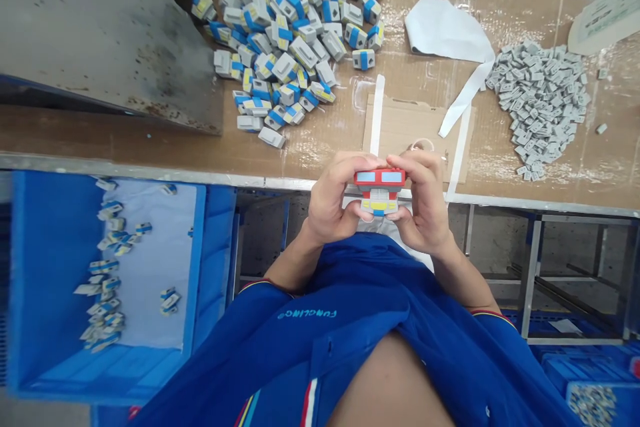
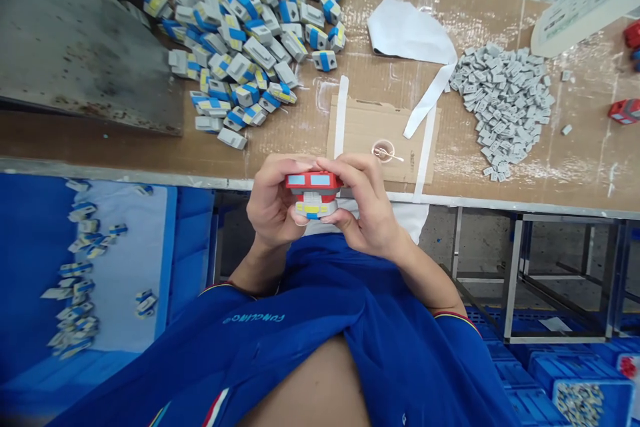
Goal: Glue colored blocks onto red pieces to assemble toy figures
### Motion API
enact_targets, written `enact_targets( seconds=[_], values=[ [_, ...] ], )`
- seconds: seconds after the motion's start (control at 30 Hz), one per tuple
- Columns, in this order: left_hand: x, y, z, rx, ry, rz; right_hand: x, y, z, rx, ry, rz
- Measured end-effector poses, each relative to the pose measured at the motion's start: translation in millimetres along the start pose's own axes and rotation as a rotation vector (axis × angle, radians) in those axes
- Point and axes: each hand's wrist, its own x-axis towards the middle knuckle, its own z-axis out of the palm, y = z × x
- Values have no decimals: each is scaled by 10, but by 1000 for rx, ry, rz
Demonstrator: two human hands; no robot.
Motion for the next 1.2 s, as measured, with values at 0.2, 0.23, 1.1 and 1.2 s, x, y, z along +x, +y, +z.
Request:
enact_targets(
  seconds=[0.2, 0.23, 1.1, 1.2],
  values=[
    [23, 16, 0, -25, -18, 34, -7, -2, 53, 15, 91, -49],
    [31, 3, 1, -36, -23, 38, -9, -2, 57, 11, 112, -62],
    [7, 10, 123, -29, 90, -22, -65, 3, 144, -7, 213, -65],
    [-6, 5, 131, -24, 108, -23, -73, 11, 166, 2, 221, -79]
  ],
)
